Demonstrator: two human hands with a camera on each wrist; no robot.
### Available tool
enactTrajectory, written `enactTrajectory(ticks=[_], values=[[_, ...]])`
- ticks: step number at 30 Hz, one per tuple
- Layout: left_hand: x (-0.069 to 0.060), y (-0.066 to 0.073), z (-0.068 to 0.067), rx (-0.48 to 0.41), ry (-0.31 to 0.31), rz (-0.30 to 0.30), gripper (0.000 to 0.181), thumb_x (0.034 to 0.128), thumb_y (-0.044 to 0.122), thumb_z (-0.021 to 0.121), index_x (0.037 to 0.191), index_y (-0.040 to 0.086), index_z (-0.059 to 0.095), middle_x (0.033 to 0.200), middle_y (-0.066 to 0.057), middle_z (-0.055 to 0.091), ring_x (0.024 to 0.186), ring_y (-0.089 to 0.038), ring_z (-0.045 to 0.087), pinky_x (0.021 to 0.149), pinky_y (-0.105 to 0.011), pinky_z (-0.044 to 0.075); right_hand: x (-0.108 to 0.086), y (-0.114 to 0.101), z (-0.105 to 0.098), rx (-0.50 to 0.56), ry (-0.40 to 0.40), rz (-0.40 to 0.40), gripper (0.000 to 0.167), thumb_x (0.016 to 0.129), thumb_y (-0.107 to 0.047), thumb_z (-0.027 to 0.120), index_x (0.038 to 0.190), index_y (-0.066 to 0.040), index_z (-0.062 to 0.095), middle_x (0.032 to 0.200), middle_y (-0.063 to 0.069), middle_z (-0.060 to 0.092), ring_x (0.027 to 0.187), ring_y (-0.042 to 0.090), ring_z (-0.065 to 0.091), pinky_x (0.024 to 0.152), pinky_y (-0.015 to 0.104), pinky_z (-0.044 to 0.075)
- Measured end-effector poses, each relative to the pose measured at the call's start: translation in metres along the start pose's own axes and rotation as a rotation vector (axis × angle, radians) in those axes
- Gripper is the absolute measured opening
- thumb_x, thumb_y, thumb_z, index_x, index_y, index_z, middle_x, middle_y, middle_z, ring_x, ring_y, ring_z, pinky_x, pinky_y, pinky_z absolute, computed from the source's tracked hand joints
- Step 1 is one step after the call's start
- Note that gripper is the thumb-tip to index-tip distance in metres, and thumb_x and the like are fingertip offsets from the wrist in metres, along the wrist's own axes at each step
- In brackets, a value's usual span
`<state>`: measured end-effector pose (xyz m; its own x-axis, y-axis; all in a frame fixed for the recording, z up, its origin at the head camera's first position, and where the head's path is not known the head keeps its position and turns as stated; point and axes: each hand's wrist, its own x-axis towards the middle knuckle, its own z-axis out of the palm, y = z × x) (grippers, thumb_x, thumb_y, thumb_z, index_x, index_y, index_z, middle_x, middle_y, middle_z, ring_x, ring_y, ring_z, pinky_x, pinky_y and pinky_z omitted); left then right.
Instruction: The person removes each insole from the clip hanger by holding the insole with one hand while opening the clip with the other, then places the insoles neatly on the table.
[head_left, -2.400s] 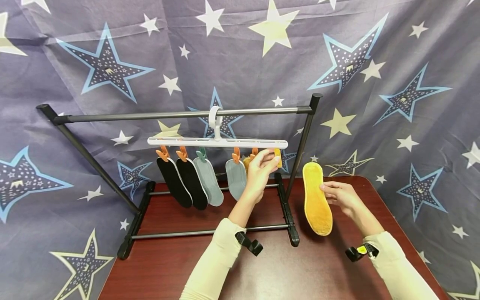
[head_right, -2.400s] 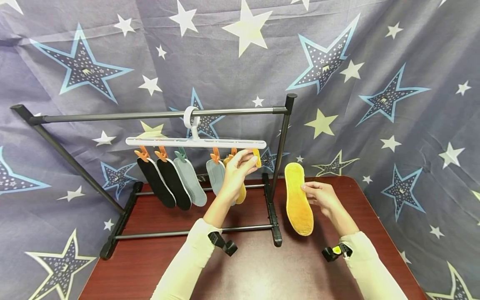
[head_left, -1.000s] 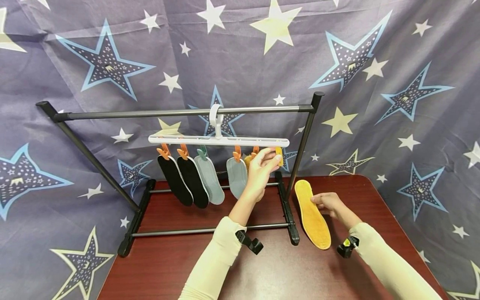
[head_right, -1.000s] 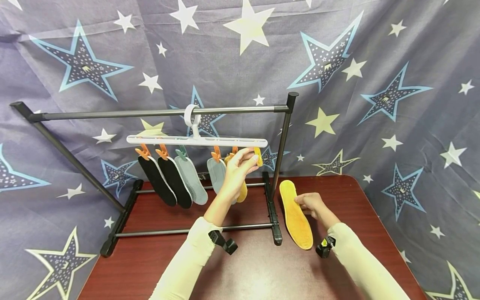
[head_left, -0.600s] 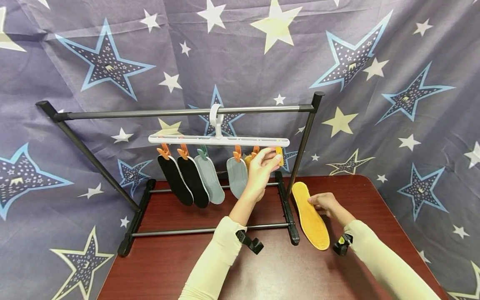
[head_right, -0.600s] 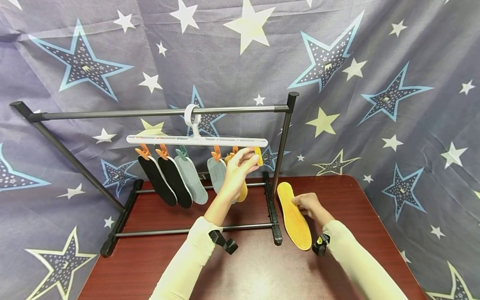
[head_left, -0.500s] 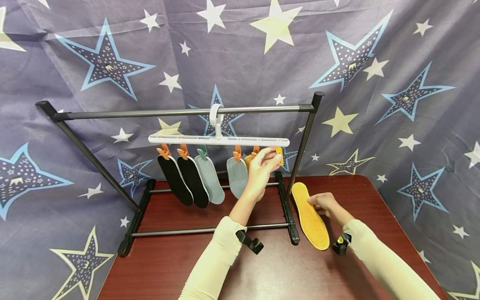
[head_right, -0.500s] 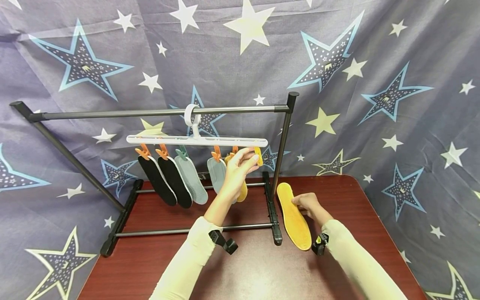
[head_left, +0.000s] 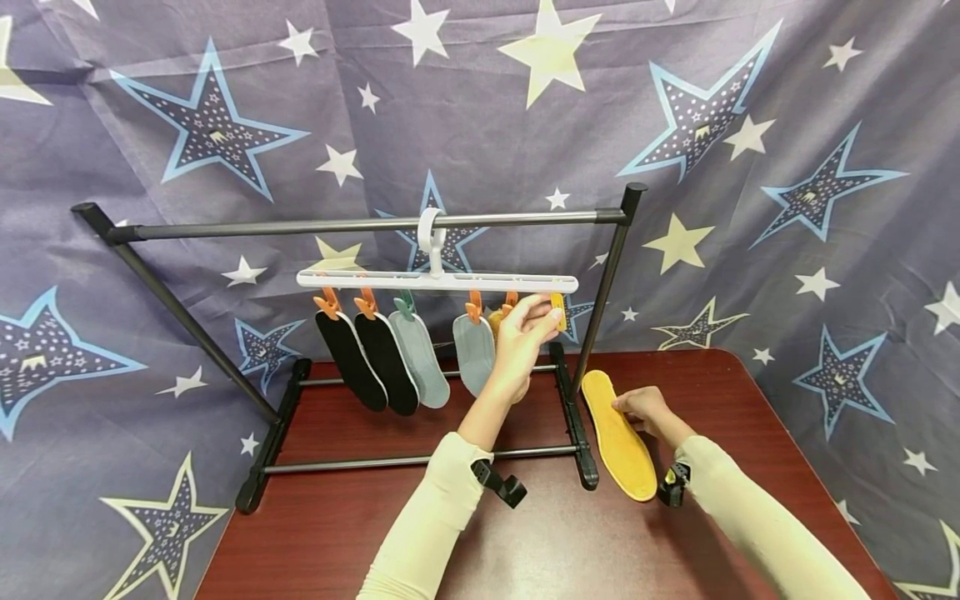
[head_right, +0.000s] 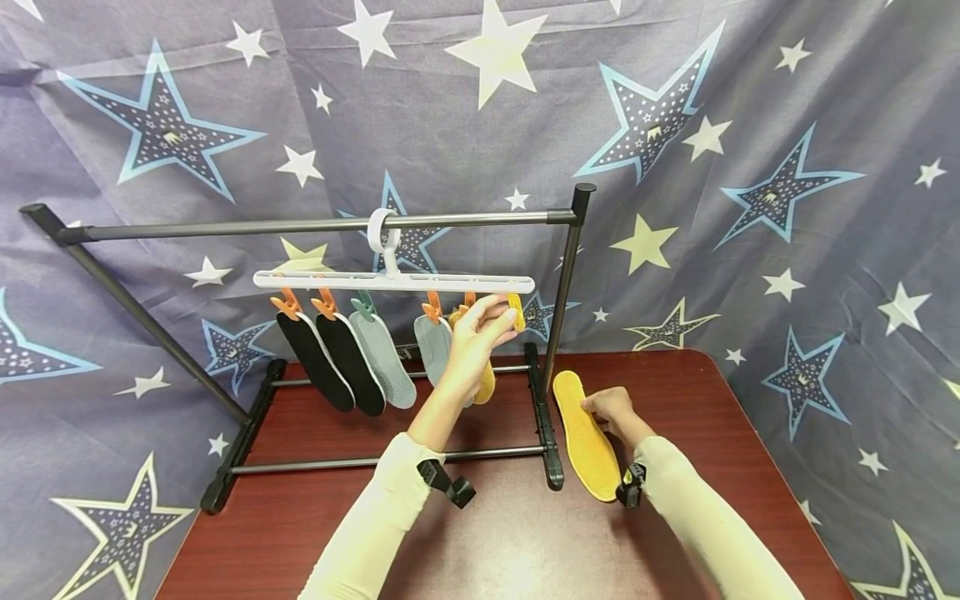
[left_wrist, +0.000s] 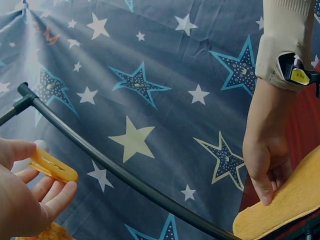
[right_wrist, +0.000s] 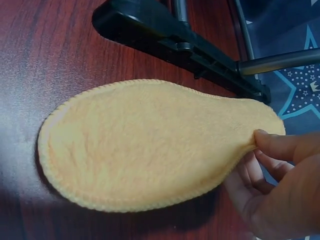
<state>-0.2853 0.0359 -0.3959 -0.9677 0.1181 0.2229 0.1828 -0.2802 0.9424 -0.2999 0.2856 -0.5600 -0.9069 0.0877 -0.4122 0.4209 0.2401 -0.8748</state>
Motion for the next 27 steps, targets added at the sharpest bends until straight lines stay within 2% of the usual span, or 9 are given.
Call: enactTrajectory(ticks=[4, 10, 14, 18, 22, 27], values=[[0.000, 0.000, 0.000, 0.003, 0.003, 0.004, 0.039, 0.0984, 0.007, 0.065, 0.136, -0.002, 0.058, 0.117, -0.012, 0.061, 0.096, -0.009, 0.063, 0.095, -0.036, 0.060, 0.001, 0.003, 0.004, -0.018, 0.034, 0.015, 0.022, 0.093, 0.000, 0.067, 0.108, 0.017, 0.068, 0.072, 0.000, 0.069, 0.068, 0.016, 0.063, 0.066, 0.037, 0.059], [-0.001, -0.001, -0.001, -0.006, 0.001, -0.002, 0.040, 0.0978, 0.007, 0.066, 0.136, -0.002, 0.058, 0.117, -0.013, 0.062, 0.095, -0.009, 0.064, 0.101, -0.046, 0.057, 0.005, 0.010, 0.006, -0.033, 0.069, 0.015, 0.017, 0.090, 0.000, 0.071, 0.101, 0.013, 0.073, 0.074, 0.005, 0.070, 0.067, 0.018, 0.063, 0.068, 0.041, 0.061], [-0.001, 0.000, -0.001, -0.006, -0.003, 0.001, 0.039, 0.0979, 0.007, 0.066, 0.135, -0.002, 0.059, 0.117, -0.014, 0.063, 0.094, -0.009, 0.064, 0.102, -0.050, 0.055, 0.008, 0.014, 0.005, -0.055, 0.074, -0.017, 0.012, 0.088, -0.002, 0.075, 0.090, 0.010, 0.075, 0.071, 0.007, 0.069, 0.063, 0.018, 0.063, 0.063, 0.042, 0.062], [-0.001, 0.000, -0.001, -0.003, -0.007, 0.005, 0.039, 0.0979, 0.007, 0.066, 0.135, -0.003, 0.058, 0.119, -0.016, 0.063, 0.095, -0.010, 0.064, 0.103, -0.050, 0.055, 0.007, 0.014, 0.011, -0.121, 0.158, -0.002, 0.017, 0.087, -0.001, 0.073, 0.096, 0.013, 0.073, 0.075, 0.011, 0.070, 0.065, 0.018, 0.065, 0.066, 0.044, 0.063], [-0.001, -0.001, -0.001, -0.003, -0.007, 0.005, 0.040, 0.0978, 0.007, 0.066, 0.136, -0.002, 0.058, 0.119, -0.016, 0.062, 0.096, -0.010, 0.064, 0.104, -0.051, 0.054, 0.007, 0.014, 0.014, -0.167, 0.197, 0.000, 0.021, 0.086, -0.001, 0.072, 0.099, 0.016, 0.071, 0.076, 0.013, 0.069, 0.064, 0.018, 0.064, 0.061, 0.039, 0.062], [-0.001, -0.001, 0.000, -0.005, -0.003, 0.010, 0.039, 0.0974, 0.006, 0.066, 0.135, -0.003, 0.058, 0.117, -0.013, 0.063, 0.095, -0.008, 0.064, 0.104, -0.054, 0.053, 0.011, 0.017, 0.015, -0.202, 0.217, -0.025, 0.018, 0.082, -0.001, 0.074, 0.092, 0.014, 0.074, 0.070, 0.009, 0.066, 0.060, 0.016, 0.062, 0.055, 0.035, 0.061]])
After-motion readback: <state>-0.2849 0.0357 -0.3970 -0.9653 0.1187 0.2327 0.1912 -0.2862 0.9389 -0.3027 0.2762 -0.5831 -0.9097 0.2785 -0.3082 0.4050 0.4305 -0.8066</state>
